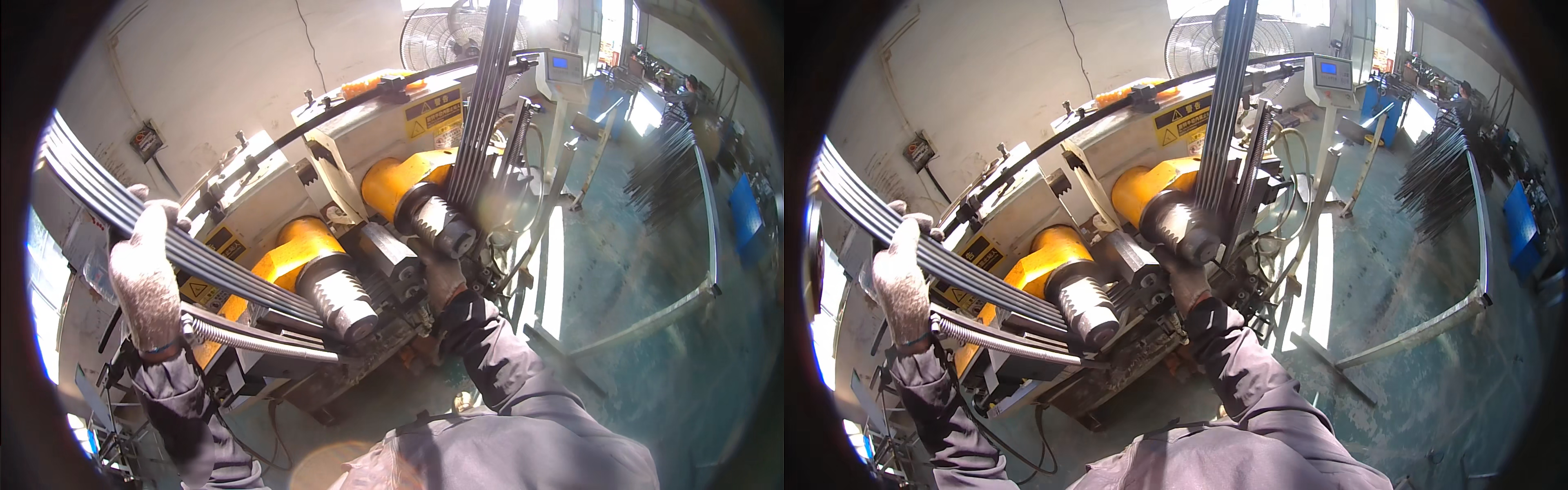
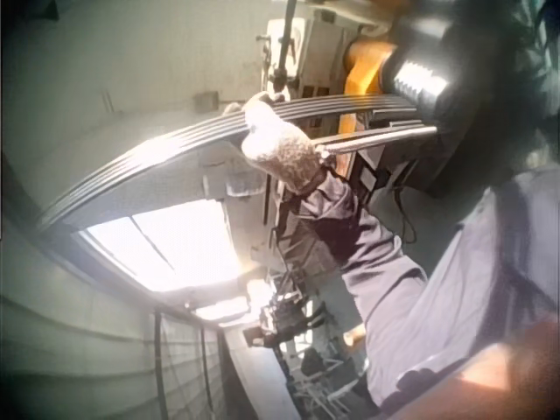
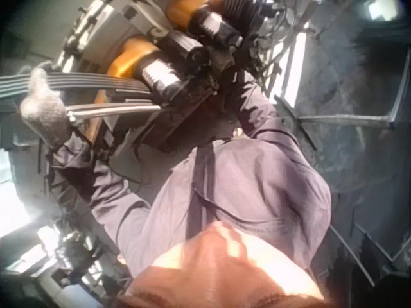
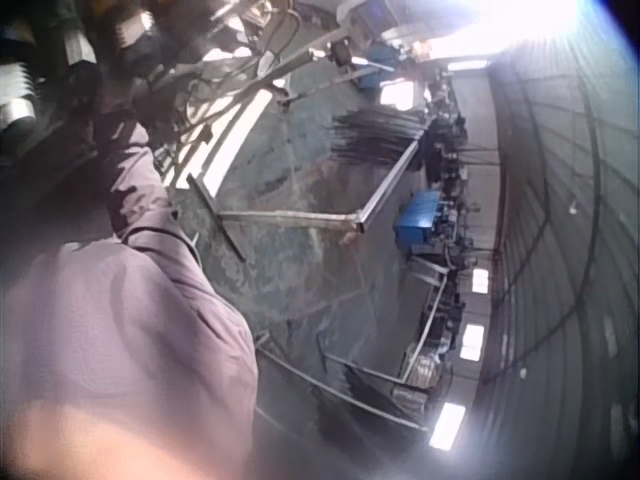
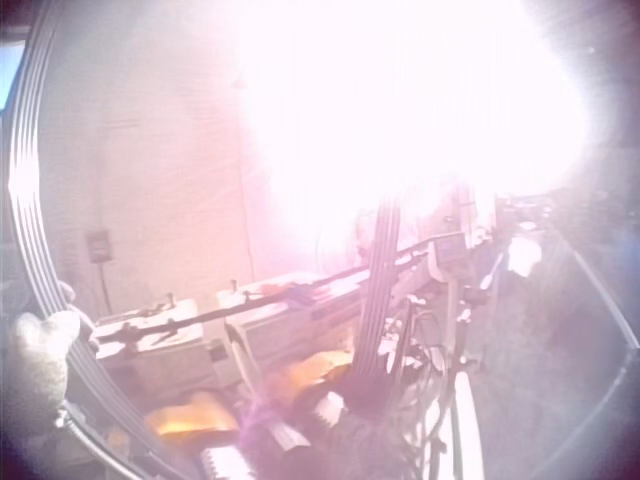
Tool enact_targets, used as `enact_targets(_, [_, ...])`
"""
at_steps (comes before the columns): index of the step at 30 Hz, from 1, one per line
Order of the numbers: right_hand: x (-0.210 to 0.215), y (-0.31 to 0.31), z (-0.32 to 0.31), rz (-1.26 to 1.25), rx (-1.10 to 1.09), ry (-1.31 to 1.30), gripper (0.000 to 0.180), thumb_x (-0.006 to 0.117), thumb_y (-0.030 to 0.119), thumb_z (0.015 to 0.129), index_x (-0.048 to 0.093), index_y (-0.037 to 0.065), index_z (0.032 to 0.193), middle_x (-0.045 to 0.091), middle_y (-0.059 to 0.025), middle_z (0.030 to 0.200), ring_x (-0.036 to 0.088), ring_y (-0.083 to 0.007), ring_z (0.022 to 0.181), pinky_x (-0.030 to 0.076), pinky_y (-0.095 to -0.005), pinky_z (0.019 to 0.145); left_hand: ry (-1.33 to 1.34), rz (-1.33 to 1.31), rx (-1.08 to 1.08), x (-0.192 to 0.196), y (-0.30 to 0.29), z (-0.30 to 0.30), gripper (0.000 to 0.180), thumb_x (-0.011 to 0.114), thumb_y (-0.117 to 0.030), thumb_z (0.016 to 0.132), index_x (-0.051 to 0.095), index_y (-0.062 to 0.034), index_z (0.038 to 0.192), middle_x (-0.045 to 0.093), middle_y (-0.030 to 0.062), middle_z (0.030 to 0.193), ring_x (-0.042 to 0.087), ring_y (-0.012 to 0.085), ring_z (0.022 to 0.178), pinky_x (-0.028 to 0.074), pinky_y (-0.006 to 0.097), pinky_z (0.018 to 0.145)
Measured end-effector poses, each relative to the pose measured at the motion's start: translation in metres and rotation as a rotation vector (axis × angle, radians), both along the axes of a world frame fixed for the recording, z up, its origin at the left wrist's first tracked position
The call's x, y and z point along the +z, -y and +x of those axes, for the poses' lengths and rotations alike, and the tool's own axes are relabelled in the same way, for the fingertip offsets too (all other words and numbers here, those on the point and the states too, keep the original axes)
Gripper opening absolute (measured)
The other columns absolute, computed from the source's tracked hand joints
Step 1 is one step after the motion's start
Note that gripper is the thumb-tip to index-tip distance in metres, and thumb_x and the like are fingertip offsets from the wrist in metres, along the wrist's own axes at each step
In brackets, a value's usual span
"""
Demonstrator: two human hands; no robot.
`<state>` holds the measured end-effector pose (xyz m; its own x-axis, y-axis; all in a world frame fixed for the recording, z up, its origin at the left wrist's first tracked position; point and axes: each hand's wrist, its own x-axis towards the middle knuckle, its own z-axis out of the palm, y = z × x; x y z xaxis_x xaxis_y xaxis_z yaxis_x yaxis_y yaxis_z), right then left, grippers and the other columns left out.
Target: The person repeatedly picks up bundles of long metal rods from a floor stack and feeds them into a rolling machine. The rods are processed by the machine and then placed onto a nearby rack. The task is performed continuously in a repetitive loop.
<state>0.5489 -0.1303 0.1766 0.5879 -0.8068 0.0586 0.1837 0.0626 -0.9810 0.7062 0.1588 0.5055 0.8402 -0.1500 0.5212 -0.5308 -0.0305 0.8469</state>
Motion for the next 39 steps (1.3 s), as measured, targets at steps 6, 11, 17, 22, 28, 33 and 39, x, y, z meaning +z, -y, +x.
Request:
enact_targets(6, [-0.008, 0.006, -0.001, -0.121, 0.017, 0.177, 0.040, 0.081, 0.031, 0.100, 0.076, 0.006, 0.130, 0.071, -0.0005, 0.106, 0.064, -0.0110, 0.087, 0.051, -0.0312, 0.074, 0.507, 0.458, -0.167, 0.009, 0.056, 0.004, 0.024, 0.064, -0.018, 0.112, 0.072, 0.0012, 0.124, 0.072, 0.0069, 0.091, 0.072, 0.0118, 0.081, 0.057, 0.026, 0.073])
enact_targets(11, [-0.020, 0.009, 0.005, -0.101, 0.004, 0.170, 0.040, 0.080, 0.032, 0.101, 0.078, 0.005, 0.130, 0.073, -0.0014, 0.109, 0.065, -0.0121, 0.091, 0.053, -0.0313, 0.079, 0.273, 0.147, -0.328, -0.001, 0.062, 0.014, 0.025, 0.065, -0.018, 0.112, 0.070, 0.0011, 0.128, 0.071, 0.0066, 0.093, 0.073, 0.0141, 0.083, 0.059, 0.028, 0.074])
enact_targets(17, [-0.028, 0.011, 0.007, -0.133, -0.017, 0.195, 0.044, 0.079, 0.034, 0.102, 0.077, 0.004, 0.134, 0.074, -0.0027, 0.116, 0.066, -0.0145, 0.100, 0.053, -0.0328, 0.088, 0.315, 0.301, -0.289, 0.005, 0.058, 0.010, 0.023, 0.066, -0.017, 0.110, 0.070, 0.0024, 0.122, 0.071, 0.0073, 0.093, 0.072, 0.0149, 0.083, 0.058, 0.030, 0.076])
enact_targets(22, [-0.031, 0.011, 0.011, -0.129, -0.042, 0.174, 0.041, 0.080, 0.033, 0.101, 0.077, 0.005, 0.131, 0.073, -0.0014, 0.114, 0.064, -0.0137, 0.098, 0.052, -0.0332, 0.086, 0.306, 0.302, -0.257, 0.005, 0.056, 0.005, 0.022, 0.063, -0.018, 0.110, 0.073, 0.0013, 0.108, 0.071, 0.0079, 0.093, 0.070, 0.0159, 0.083, 0.057, 0.031, 0.078])
enact_targets(28, [-0.021, 0.007, 0.010, -0.055, -0.049, 0.206, 0.038, 0.081, 0.031, 0.099, 0.078, 0.006, 0.128, 0.072, -0.0002, 0.111, 0.063, -0.0125, 0.094, 0.050, -0.0328, 0.082, 0.472, 0.429, -0.231, 0.002, 0.054, 0.012, 0.023, 0.062, -0.018, 0.114, 0.074, 0.0016, 0.112, 0.073, 0.0083, 0.094, 0.072, 0.0158, 0.085, 0.058, 0.031, 0.081])
enact_targets(33, [-0.011, 0.006, 0.001, -0.100, -0.005, 0.060, 0.033, 0.074, 0.024, 0.103, 0.076, 0.008, 0.132, 0.073, -0.0080, 0.122, 0.066, -0.0214, 0.108, 0.053, -0.0375, 0.093, 0.465, 0.429, -0.191, 0.000, 0.054, 0.017, 0.025, 0.059, -0.018, 0.115, 0.074, 0.0017, 0.111, 0.073, 0.0084, 0.094, 0.073, 0.0155, 0.085, 0.058, 0.031, 0.081])
enact_targets(39, [-0.015, 0.005, 0.007, -0.287, -0.083, -0.036, 0.032, 0.058, 0.015, 0.110, 0.075, 0.012, 0.138, 0.074, -0.0166, 0.124, 0.072, -0.0297, 0.112, 0.057, -0.0415, 0.095, 0.552, 0.576, -0.177, 0.005, 0.051, 0.013, 0.027, 0.056, -0.019, 0.115, 0.073, 0.0009, 0.110, 0.074, 0.0087, 0.093, 0.073, 0.0154, 0.084, 0.057, 0.031, 0.079])
